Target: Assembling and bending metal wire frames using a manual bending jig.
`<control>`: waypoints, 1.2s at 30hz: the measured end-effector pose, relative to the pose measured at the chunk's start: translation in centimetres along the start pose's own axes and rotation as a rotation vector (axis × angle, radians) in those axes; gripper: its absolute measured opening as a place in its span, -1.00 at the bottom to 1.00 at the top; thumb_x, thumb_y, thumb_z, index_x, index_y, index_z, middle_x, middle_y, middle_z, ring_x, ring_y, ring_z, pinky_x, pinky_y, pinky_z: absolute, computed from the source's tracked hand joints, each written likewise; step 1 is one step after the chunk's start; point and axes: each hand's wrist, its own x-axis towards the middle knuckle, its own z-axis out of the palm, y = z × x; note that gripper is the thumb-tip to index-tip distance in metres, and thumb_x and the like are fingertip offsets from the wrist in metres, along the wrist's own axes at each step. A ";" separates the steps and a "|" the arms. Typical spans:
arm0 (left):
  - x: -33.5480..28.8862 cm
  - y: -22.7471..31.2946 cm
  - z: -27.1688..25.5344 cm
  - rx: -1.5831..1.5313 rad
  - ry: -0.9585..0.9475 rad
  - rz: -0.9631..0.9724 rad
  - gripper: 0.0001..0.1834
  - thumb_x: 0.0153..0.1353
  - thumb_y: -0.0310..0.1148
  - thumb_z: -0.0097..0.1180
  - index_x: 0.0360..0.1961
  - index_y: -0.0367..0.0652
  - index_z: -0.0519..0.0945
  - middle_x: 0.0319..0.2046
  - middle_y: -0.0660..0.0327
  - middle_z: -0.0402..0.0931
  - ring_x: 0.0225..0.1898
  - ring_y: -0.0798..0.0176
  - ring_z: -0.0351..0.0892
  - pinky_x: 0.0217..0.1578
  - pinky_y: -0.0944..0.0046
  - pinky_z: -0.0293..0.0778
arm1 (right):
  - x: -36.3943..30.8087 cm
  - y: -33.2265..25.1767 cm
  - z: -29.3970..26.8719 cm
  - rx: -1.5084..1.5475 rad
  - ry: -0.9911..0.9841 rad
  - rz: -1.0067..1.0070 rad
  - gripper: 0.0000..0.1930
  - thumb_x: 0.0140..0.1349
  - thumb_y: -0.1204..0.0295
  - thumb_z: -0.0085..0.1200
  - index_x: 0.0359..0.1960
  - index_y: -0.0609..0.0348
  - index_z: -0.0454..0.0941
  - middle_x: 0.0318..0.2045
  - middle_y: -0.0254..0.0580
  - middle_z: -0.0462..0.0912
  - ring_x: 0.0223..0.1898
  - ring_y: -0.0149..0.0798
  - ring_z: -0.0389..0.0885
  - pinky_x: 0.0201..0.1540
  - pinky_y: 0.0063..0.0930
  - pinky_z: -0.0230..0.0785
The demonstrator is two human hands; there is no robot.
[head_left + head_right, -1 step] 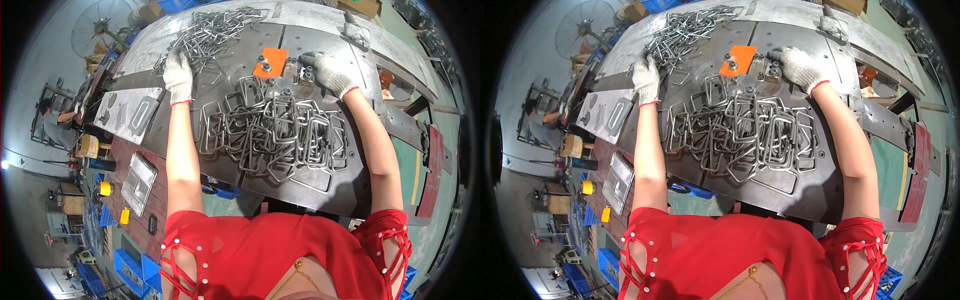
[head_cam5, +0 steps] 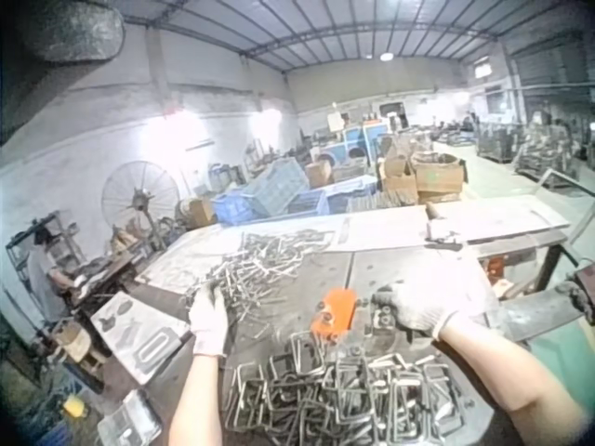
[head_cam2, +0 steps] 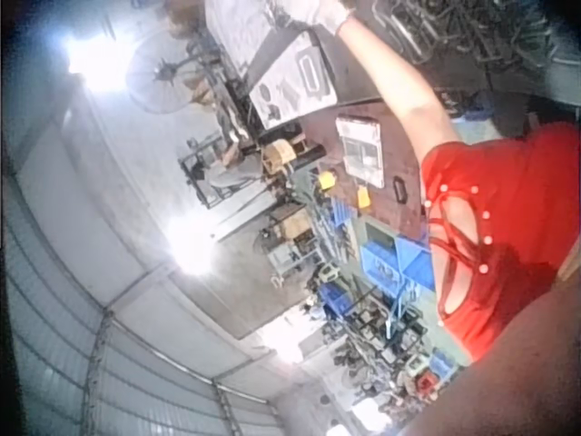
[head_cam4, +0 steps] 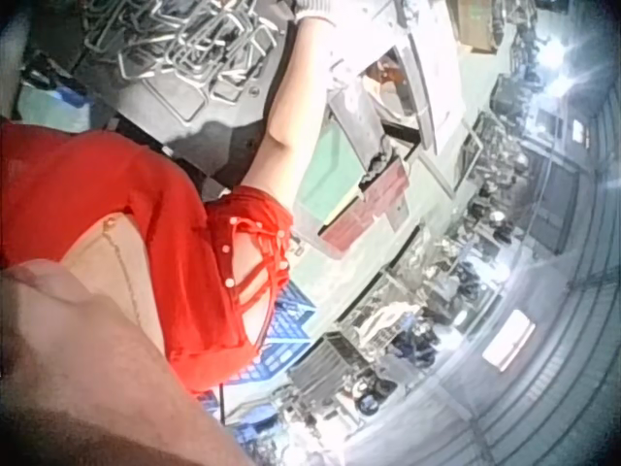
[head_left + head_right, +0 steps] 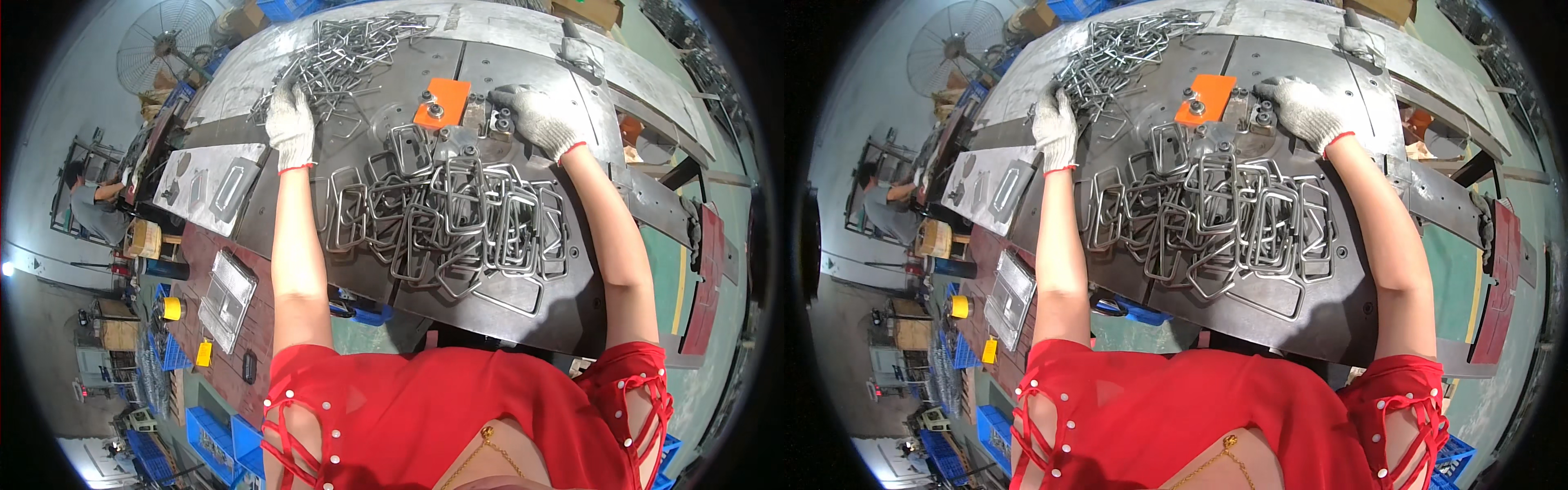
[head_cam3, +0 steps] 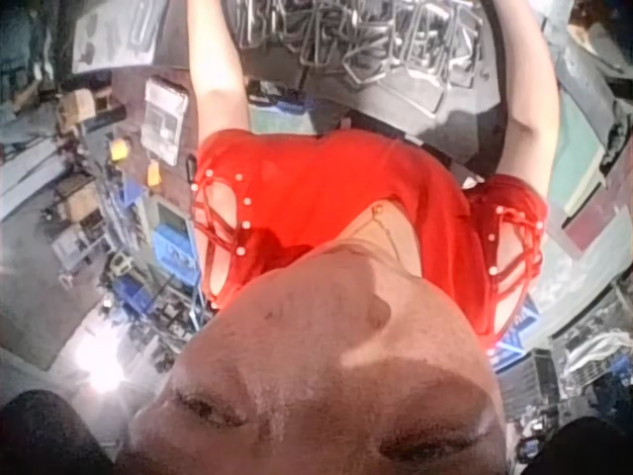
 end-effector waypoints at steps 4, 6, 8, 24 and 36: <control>0.4 -0.6 -0.2 -0.031 -0.006 -0.086 -0.63 0.41 -0.19 0.03 0.10 -0.18 0.59 -0.05 0.00 0.66 -0.04 -0.04 0.65 0.02 0.08 0.51 | -0.1 0.0 -0.1 0.038 -0.016 0.026 -0.58 0.22 0.48 -0.04 0.13 0.04 0.58 0.04 -0.04 0.64 0.09 0.08 0.58 0.15 -0.09 0.44; 0.2 -1.7 -0.3 -0.194 0.013 -0.213 -0.62 0.40 -0.23 0.07 0.11 -0.23 0.58 -0.06 0.00 0.67 -0.07 0.02 0.66 0.01 0.12 0.52 | -0.1 -0.7 -0.5 0.022 -0.036 0.038 -0.59 0.23 0.47 -0.04 0.13 0.03 0.58 0.05 -0.04 0.64 0.09 0.08 0.58 0.16 -0.09 0.43; 0.3 -3.7 0.2 -0.482 0.077 -0.371 -0.64 0.38 -0.27 0.13 0.10 -0.27 0.59 -0.09 0.05 0.67 -0.12 0.12 0.67 0.00 0.17 0.53 | 0.1 -0.9 -0.5 -0.003 -0.049 0.031 -0.59 0.23 0.46 -0.04 0.14 0.03 0.58 0.05 -0.04 0.63 0.09 0.08 0.58 0.16 -0.09 0.43; 0.2 0.7 1.6 -1.044 0.020 -0.576 -0.66 0.32 -0.38 0.20 0.09 -0.24 0.63 -0.13 0.21 0.66 -0.20 0.38 0.56 -0.16 0.37 0.46 | 0.3 0.4 0.5 0.014 -0.015 0.008 -0.60 0.24 0.47 -0.03 0.12 0.04 0.59 0.06 -0.08 0.63 0.10 0.06 0.57 0.16 -0.11 0.42; 1.3 -1.8 0.8 -1.612 0.121 -1.081 -0.78 0.40 -0.27 0.15 0.00 -0.07 0.60 -0.20 0.25 0.61 -0.57 0.42 0.25 -0.54 0.47 0.26 | 0.0 -0.4 -0.3 0.053 0.000 0.012 -0.58 0.19 0.50 -0.02 0.11 0.07 0.59 0.04 -0.03 0.64 0.08 0.09 0.58 0.15 -0.10 0.43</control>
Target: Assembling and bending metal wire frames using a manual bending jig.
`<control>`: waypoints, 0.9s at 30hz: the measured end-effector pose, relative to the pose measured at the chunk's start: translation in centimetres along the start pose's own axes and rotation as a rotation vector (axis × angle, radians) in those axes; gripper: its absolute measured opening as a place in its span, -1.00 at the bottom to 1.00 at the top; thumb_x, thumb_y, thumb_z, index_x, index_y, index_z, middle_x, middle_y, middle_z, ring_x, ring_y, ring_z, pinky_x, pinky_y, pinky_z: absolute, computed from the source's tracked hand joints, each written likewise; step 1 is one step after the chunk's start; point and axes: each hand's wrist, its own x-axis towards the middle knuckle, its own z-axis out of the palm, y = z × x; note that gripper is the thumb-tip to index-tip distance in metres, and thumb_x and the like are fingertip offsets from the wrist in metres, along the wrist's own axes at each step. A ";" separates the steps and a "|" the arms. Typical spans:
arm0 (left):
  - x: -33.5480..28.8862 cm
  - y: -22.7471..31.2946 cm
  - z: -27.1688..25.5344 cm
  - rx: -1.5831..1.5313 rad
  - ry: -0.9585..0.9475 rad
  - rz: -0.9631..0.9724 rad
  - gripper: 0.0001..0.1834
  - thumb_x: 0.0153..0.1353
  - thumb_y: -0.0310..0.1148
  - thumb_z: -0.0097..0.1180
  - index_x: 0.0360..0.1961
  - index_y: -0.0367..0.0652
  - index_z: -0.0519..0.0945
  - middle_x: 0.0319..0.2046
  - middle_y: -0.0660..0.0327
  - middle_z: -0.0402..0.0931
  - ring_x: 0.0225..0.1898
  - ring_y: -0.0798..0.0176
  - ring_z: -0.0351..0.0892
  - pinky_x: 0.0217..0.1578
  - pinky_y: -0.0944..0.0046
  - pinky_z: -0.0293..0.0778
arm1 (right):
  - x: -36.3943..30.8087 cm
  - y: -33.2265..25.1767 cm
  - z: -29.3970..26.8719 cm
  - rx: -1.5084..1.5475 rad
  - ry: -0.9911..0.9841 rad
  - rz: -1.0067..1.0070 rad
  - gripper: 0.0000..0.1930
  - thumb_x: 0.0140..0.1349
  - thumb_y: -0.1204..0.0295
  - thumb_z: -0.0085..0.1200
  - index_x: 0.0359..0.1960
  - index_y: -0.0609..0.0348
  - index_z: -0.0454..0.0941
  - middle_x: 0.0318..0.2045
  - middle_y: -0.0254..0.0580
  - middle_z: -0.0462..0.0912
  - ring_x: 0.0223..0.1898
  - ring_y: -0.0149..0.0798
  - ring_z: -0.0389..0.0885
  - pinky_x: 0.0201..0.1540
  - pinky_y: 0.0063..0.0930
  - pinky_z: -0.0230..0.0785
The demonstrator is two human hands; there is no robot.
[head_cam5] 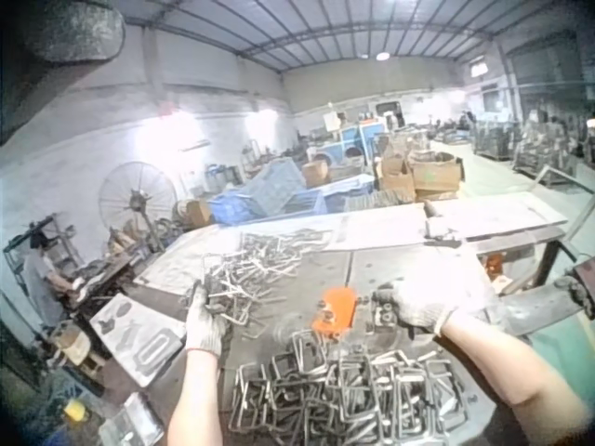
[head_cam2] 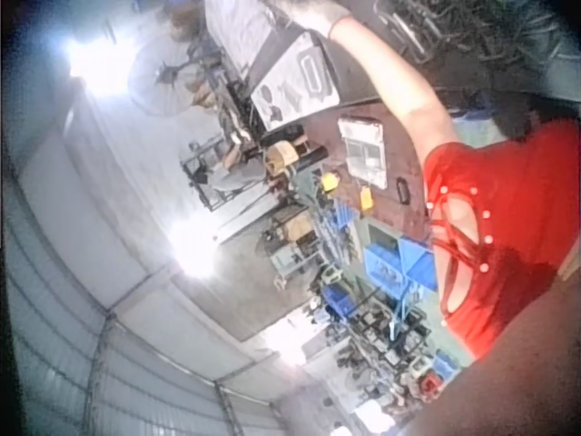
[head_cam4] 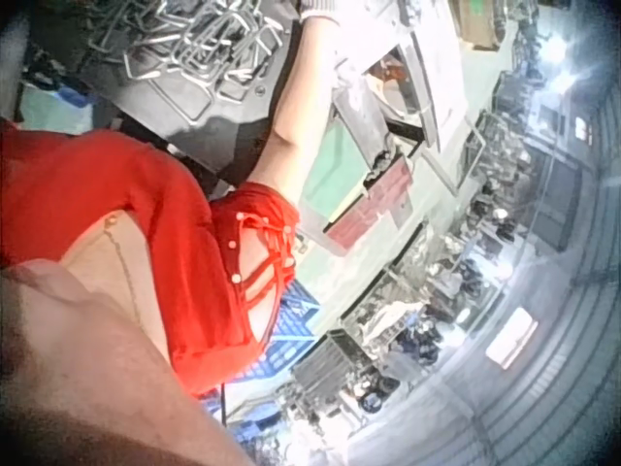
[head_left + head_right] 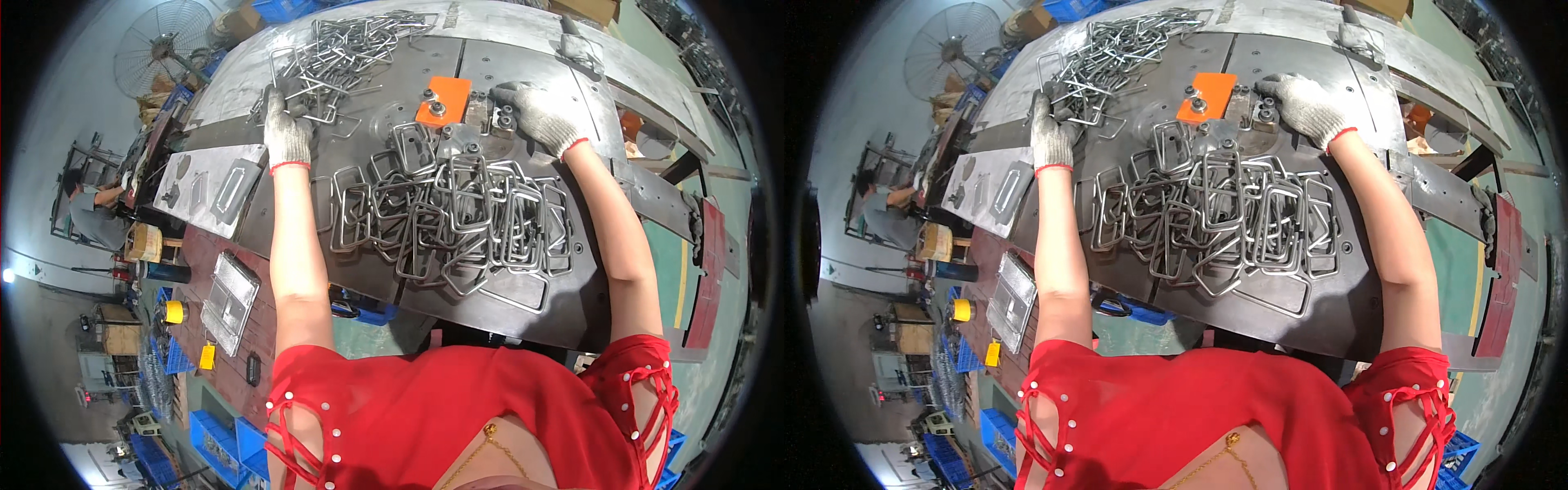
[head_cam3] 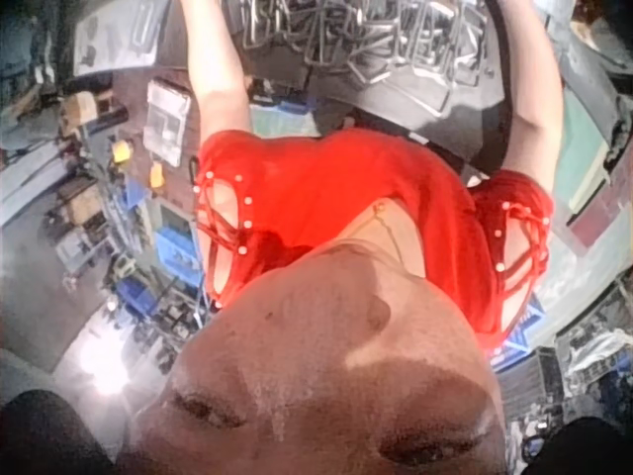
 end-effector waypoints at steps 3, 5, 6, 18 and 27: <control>-0.1 1.0 0.3 -0.069 -0.074 0.005 -0.80 0.43 -0.26 0.10 -0.01 -0.03 0.60 -0.15 0.24 0.63 -0.50 0.43 0.38 -0.54 0.49 0.25 | -0.1 0.4 0.2 -0.011 0.013 -0.013 -0.58 0.19 0.51 -0.03 0.11 0.07 0.60 0.03 -0.01 0.64 0.08 0.10 0.58 0.15 -0.10 0.43; 0.9 1.7 -0.6 -0.082 -0.089 0.030 -0.79 0.45 -0.25 0.06 0.00 -0.05 0.60 -0.11 0.23 0.64 -0.42 0.44 0.47 -0.55 0.49 0.25 | 0.1 1.4 1.1 -0.034 0.059 -0.046 -0.58 0.19 0.51 -0.03 0.10 0.07 0.60 0.03 -0.01 0.64 0.08 0.11 0.58 0.14 -0.09 0.43; 0.9 1.7 -0.9 -0.090 -0.089 0.037 -0.78 0.46 -0.25 0.04 0.01 -0.06 0.60 -0.09 0.22 0.64 -0.38 0.44 0.51 -0.56 0.49 0.24 | 0.0 1.0 0.9 -0.024 0.031 -0.025 -0.58 0.19 0.51 -0.03 0.11 0.07 0.59 0.03 -0.01 0.64 0.08 0.11 0.58 0.14 -0.09 0.44; 2.0 2.2 -1.6 -0.080 -0.055 0.048 -0.74 0.48 -0.27 -0.01 0.00 -0.15 0.63 -0.09 0.20 0.69 -0.25 0.46 0.63 -0.62 0.51 0.19 | 4.0 5.7 2.7 0.129 0.045 -0.066 -0.58 0.32 0.31 0.00 0.19 0.06 0.55 -0.03 0.09 0.67 0.02 0.10 0.62 0.09 -0.16 0.45; 1.1 2.2 -1.3 -0.052 -0.084 0.047 -0.74 0.40 -0.34 0.13 0.04 -0.18 0.54 -0.06 0.15 0.64 -0.23 0.37 0.62 -0.64 0.52 0.21 | 9.6 1.7 3.5 -0.123 -0.135 0.145 -0.47 0.32 -0.04 -0.05 -0.19 0.24 0.70 -0.22 0.20 0.69 -0.13 0.21 0.66 -0.02 -0.08 0.49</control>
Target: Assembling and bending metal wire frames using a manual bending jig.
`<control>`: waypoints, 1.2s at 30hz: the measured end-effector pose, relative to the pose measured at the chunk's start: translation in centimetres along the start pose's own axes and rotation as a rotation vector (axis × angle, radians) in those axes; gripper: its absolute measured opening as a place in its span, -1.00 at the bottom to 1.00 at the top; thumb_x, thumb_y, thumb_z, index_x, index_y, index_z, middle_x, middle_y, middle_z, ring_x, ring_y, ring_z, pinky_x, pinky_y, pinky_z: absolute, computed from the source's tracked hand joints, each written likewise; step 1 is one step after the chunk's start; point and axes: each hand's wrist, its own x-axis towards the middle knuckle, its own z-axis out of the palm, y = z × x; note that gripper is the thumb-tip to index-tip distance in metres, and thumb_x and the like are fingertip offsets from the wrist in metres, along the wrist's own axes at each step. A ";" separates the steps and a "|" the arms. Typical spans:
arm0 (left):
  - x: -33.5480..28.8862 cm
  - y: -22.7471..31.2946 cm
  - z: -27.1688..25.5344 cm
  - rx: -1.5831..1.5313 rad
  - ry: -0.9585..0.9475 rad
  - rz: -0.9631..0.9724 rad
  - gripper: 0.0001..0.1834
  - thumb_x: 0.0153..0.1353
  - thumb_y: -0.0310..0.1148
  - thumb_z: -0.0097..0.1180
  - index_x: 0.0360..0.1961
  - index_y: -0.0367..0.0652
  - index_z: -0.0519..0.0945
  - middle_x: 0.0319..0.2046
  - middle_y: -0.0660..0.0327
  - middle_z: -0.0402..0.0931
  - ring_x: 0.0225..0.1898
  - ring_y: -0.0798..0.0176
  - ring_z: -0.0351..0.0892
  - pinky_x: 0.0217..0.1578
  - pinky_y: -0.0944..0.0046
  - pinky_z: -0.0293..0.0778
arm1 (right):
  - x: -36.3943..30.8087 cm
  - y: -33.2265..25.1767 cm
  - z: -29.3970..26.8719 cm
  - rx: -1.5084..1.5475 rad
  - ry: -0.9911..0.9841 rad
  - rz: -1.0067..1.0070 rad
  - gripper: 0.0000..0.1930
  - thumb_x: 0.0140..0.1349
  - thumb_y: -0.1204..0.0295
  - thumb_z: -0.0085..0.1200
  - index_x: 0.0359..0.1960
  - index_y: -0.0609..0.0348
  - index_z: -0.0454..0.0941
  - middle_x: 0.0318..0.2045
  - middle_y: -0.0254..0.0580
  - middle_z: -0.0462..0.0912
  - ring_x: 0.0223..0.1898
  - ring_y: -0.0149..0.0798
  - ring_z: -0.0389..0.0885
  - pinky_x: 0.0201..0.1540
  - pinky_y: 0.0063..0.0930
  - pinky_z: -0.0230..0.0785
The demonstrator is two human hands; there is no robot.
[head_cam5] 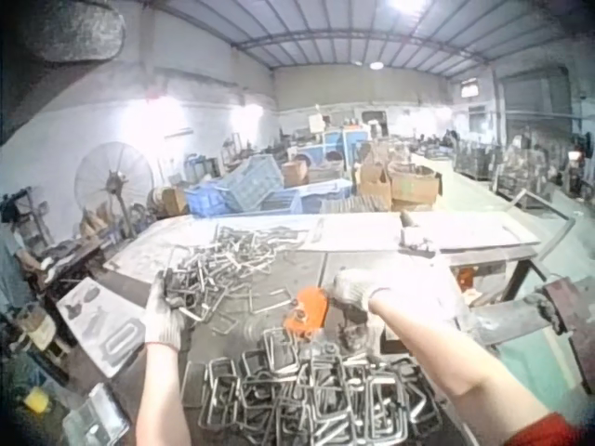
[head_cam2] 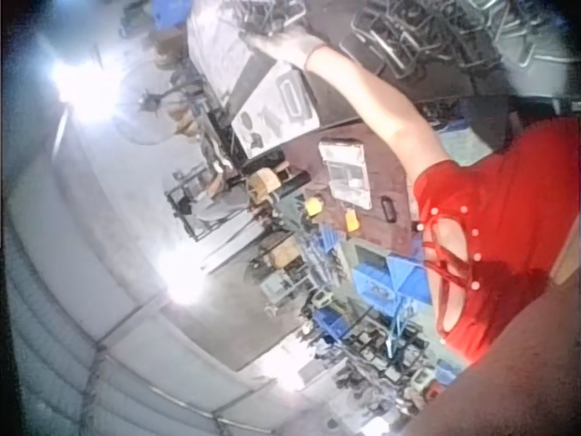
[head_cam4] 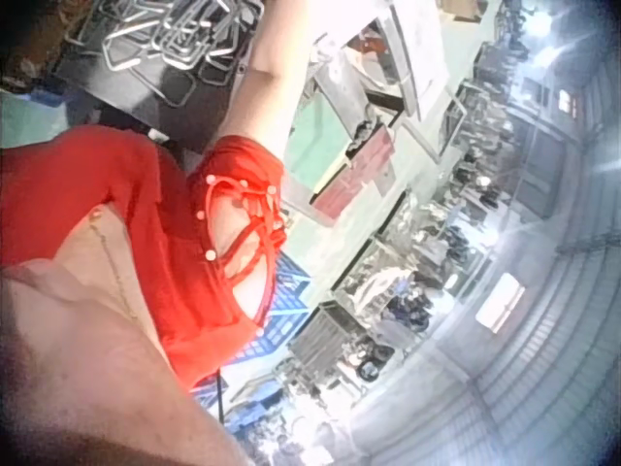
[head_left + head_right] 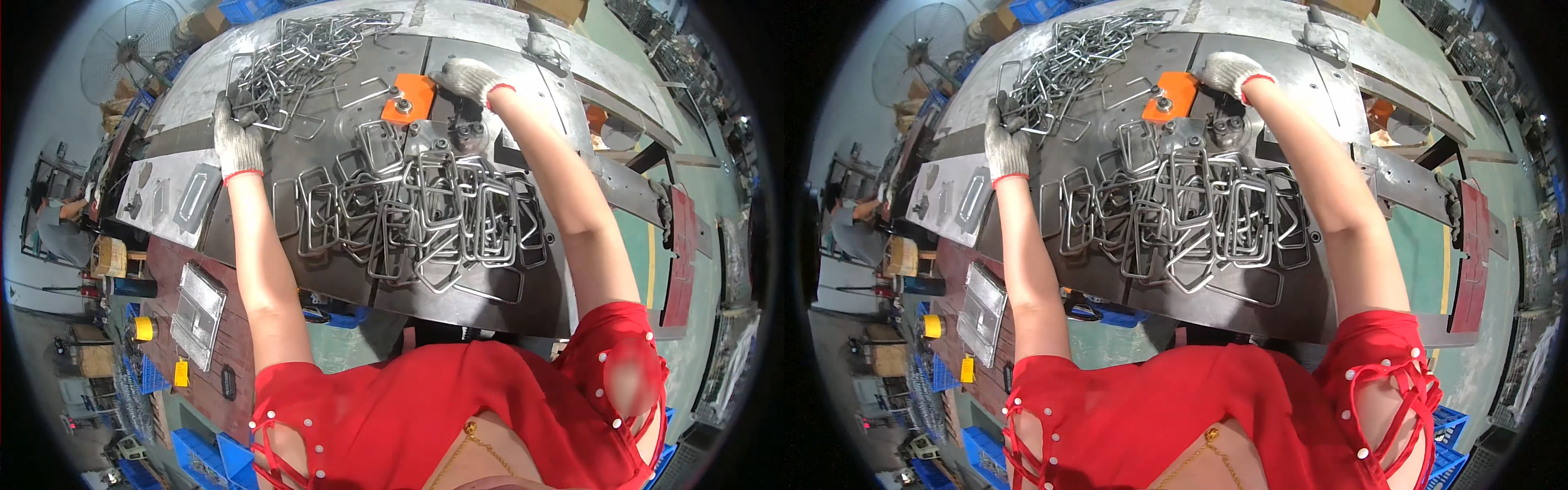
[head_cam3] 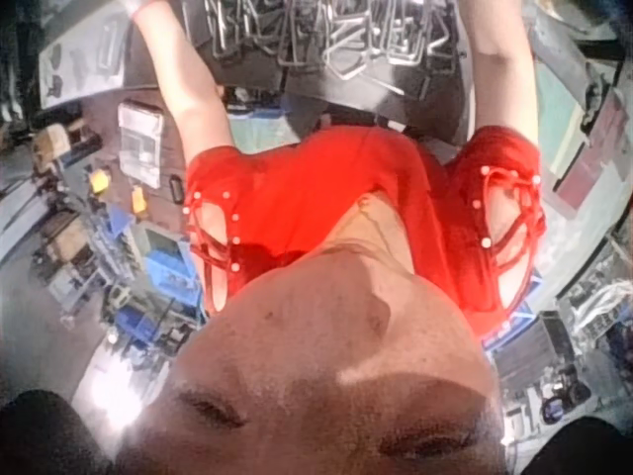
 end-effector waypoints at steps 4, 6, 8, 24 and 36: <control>0.9 0.2 -1.3 -0.024 -0.046 -0.021 -0.74 0.38 -0.34 0.15 0.05 -0.15 0.54 -0.04 0.18 0.63 -0.20 0.31 0.64 -0.64 0.51 0.23 | 0.4 -1.2 -0.2 0.214 -0.080 0.139 -0.30 0.31 -0.22 -0.09 -0.27 0.30 0.69 -0.34 0.16 0.71 -0.23 0.14 0.70 -0.07 -0.12 0.47; 1.0 -0.1 -0.9 0.016 -0.033 -0.019 -0.74 0.37 -0.35 0.17 0.04 -0.14 0.54 -0.03 0.20 0.63 -0.18 0.28 0.65 -0.64 0.50 0.22 | 0.6 -0.9 -1.3 0.351 -0.291 0.181 -0.21 0.24 -0.35 -0.06 -0.28 0.30 0.70 -0.32 0.10 0.73 -0.27 0.01 0.71 -0.08 -0.18 0.46; 0.2 -1.1 -0.2 -0.028 -0.011 -0.005 -0.75 0.36 -0.35 0.17 0.02 -0.13 0.54 -0.04 0.20 0.63 -0.19 0.29 0.65 -0.65 0.50 0.21 | -0.1 0.1 -1.0 0.209 -0.188 0.098 -0.21 0.24 -0.35 -0.06 -0.18 0.30 0.69 -0.26 0.10 0.73 -0.23 -0.02 0.70 -0.05 -0.21 0.46; -2.1 -2.1 2.0 -0.053 -0.156 -0.158 -0.79 0.42 -0.36 0.07 0.02 -0.15 0.45 -0.14 0.16 0.55 -0.24 0.23 0.59 -0.61 0.44 0.30 | -4.8 -16.7 -2.8 0.207 -0.079 -0.216 -0.38 0.36 -0.16 -0.05 0.04 0.21 0.59 -0.15 0.18 0.66 0.00 0.02 0.65 0.12 -0.13 0.42; -8.6 -6.8 4.9 1.145 -0.875 0.607 -0.52 0.34 -0.49 0.05 0.29 -0.20 0.41 0.22 0.05 0.48 0.16 0.11 0.55 0.06 0.16 0.53 | -2.2 -9.1 -4.9 0.832 0.135 -0.139 -0.48 0.39 0.01 0.06 0.16 0.15 0.55 -0.24 -0.25 0.72 -0.31 -0.42 0.65 -0.29 -0.49 0.49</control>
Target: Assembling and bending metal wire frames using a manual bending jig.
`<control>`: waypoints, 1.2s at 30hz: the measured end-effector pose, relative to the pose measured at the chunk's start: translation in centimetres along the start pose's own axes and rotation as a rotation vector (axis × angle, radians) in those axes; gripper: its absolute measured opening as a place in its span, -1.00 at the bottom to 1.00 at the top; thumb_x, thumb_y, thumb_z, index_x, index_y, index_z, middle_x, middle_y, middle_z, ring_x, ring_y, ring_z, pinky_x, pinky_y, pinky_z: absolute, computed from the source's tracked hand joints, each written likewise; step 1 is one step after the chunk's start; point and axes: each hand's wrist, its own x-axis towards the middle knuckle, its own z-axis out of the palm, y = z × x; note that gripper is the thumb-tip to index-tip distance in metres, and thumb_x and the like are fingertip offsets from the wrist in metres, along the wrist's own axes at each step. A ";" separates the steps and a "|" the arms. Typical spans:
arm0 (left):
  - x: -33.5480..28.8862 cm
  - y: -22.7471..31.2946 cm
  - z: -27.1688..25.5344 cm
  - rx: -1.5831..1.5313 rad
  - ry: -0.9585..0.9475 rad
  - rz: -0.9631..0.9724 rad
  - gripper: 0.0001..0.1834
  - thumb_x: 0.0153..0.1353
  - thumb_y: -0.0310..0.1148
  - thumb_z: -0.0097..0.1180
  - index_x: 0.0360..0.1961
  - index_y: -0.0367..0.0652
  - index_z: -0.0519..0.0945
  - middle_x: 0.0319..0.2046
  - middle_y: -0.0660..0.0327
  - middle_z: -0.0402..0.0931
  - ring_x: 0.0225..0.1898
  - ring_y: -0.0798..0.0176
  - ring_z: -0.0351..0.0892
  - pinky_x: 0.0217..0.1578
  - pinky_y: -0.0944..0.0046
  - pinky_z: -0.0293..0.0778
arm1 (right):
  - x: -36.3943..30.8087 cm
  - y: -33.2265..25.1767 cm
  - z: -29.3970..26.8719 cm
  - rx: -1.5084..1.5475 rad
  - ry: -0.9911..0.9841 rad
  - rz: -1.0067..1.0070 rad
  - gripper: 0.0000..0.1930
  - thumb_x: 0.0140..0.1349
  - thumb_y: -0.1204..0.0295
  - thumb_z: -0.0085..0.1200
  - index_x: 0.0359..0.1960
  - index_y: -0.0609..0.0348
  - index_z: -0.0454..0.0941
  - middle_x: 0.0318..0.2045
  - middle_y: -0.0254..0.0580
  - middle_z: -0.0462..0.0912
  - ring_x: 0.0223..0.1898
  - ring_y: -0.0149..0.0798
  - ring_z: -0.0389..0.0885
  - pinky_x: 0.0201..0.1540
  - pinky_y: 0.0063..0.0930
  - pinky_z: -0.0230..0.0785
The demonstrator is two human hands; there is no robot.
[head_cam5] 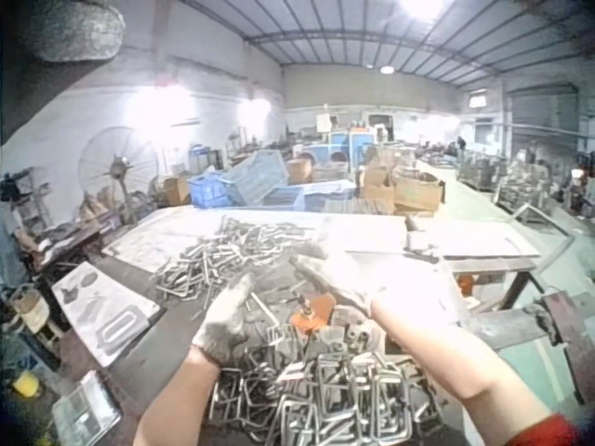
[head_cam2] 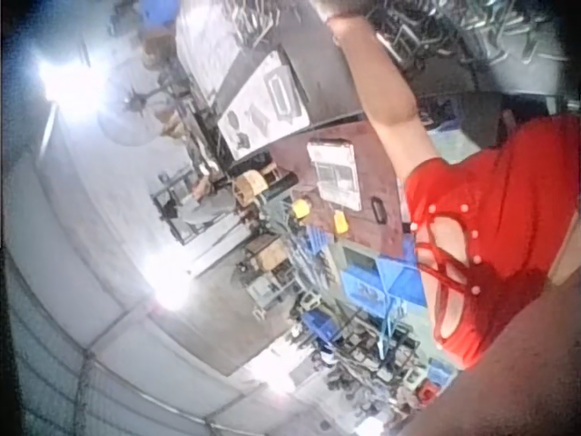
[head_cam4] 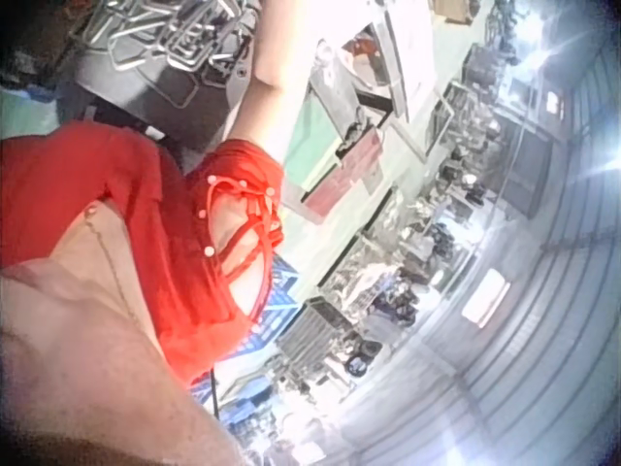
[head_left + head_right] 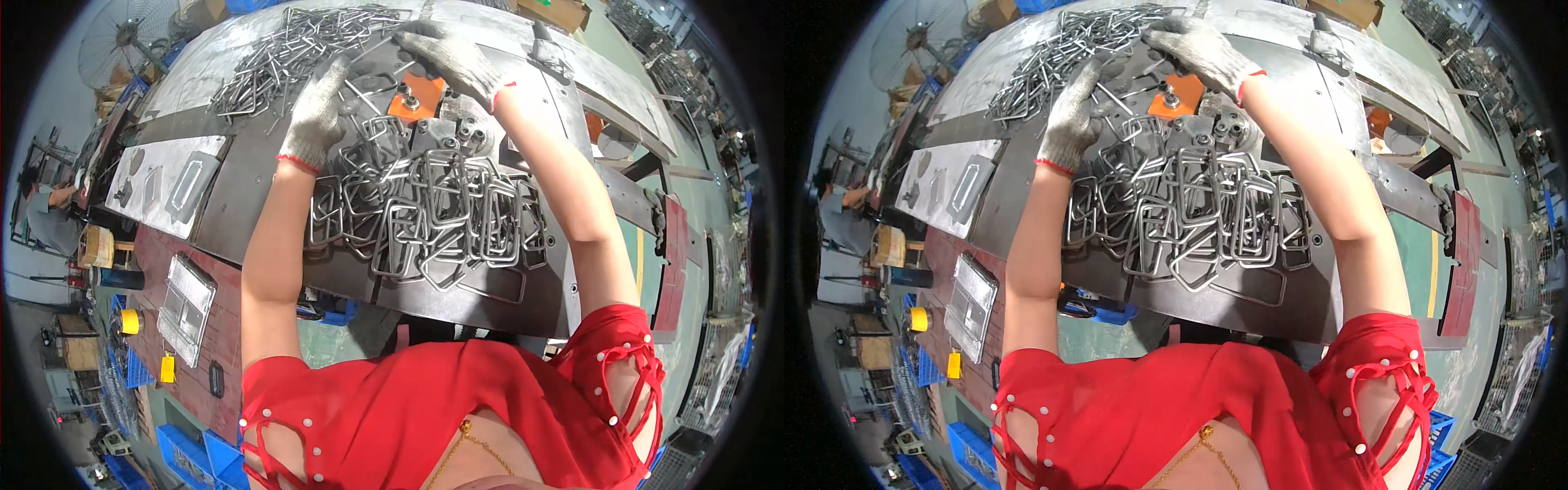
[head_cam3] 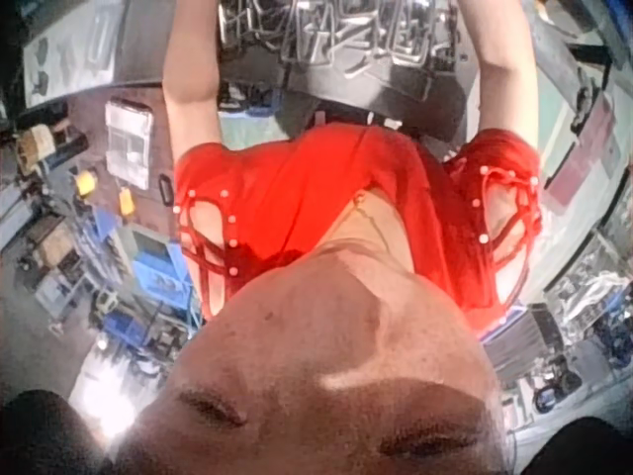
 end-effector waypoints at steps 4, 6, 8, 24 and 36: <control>1.3 -0.2 0.4 -0.503 0.126 -0.308 -0.52 0.46 -0.18 0.00 0.28 -0.21 0.39 0.18 -0.02 0.52 0.06 0.01 0.60 -0.02 0.12 0.54 | -0.6 -0.1 -3.2 -0.029 0.103 0.018 -0.57 0.41 0.08 0.05 0.10 0.13 0.60 -0.33 -0.38 0.66 -0.38 -0.55 0.52 -0.38 -0.62 0.38; 1.9 1.2 0.0 -0.968 0.222 -0.646 -0.48 0.45 -0.12 0.02 0.28 -0.21 0.37 0.15 -0.05 0.54 0.00 0.00 0.63 -0.15 0.20 0.57 | -0.9 0.3 -5.8 -0.128 0.104 0.011 -0.60 0.41 0.10 0.03 0.08 0.09 0.62 -0.34 -0.38 0.66 -0.38 -0.52 0.54 -0.37 -0.58 0.40; 2.1 0.1 -0.9 -0.989 0.297 -0.659 -0.47 0.45 -0.06 0.04 0.25 -0.21 0.39 0.10 -0.02 0.56 -0.15 0.10 0.62 -0.29 0.31 0.53 | -0.6 1.7 -6.8 -0.305 0.044 -0.021 -0.62 0.41 0.11 0.03 0.04 0.09 0.64 -0.33 -0.34 0.67 -0.36 -0.49 0.57 -0.31 -0.53 0.45; 1.7 0.4 -0.7 -1.014 0.277 -0.677 -0.54 0.47 -0.12 0.01 0.22 -0.20 0.41 0.04 -0.03 0.58 -0.33 0.28 0.58 -0.46 0.39 0.45 | -1.5 6.7 -5.5 -0.507 -0.070 -0.052 -0.60 0.40 0.18 0.00 0.05 0.22 0.60 -0.16 0.02 0.71 -0.15 -0.13 0.68 -0.04 -0.30 0.50; 1.5 -0.2 -1.2 -1.167 0.281 -0.634 -0.51 0.46 -0.09 0.03 0.23 -0.19 0.39 -0.02 -0.04 0.53 -0.44 0.36 0.46 -0.60 0.52 0.32 | -5.4 6.3 -5.4 -0.778 0.126 -0.243 -0.69 0.37 0.28 -0.05 0.02 0.05 0.64 -0.20 0.05 0.69 -0.09 0.13 0.65 -0.02 -0.06 0.50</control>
